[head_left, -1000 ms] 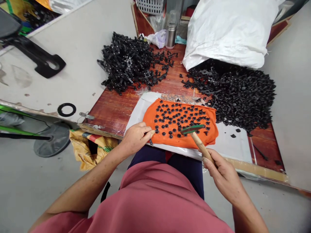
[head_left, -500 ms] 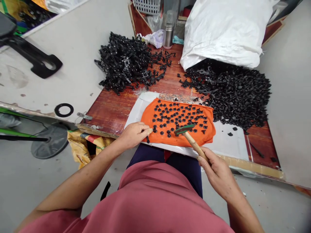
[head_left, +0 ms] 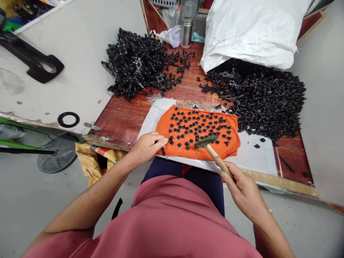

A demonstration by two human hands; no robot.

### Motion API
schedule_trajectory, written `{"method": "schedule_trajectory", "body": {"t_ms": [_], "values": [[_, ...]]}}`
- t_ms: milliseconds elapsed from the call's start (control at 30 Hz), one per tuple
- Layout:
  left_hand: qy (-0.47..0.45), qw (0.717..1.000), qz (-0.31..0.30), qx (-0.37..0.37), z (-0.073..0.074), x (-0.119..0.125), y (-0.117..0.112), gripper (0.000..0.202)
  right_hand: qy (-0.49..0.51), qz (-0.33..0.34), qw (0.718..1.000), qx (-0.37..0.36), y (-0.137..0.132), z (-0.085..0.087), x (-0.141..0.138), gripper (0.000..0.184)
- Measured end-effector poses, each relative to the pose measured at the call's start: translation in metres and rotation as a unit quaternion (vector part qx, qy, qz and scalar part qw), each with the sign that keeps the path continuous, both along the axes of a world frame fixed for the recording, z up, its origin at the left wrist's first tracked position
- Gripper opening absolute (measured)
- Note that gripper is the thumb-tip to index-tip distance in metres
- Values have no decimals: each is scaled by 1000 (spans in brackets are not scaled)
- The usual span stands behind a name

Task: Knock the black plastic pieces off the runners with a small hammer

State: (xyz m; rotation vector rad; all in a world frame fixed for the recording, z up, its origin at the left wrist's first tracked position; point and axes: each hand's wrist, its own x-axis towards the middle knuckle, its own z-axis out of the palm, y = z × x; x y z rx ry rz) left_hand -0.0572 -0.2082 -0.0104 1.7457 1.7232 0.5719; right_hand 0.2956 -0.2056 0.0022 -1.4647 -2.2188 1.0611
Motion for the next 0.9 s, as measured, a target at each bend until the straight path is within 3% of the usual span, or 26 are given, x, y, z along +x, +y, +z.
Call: {"method": "schedule_trajectory", "body": {"t_ms": [600, 900], "values": [[115, 993, -23, 30, 0, 8, -4, 41, -19, 26, 999, 34, 1, 4, -11, 27], [145, 989, -29, 5, 3, 11, -1, 40, -32, 79, 992, 92, 5, 2, -43, 47]]}}
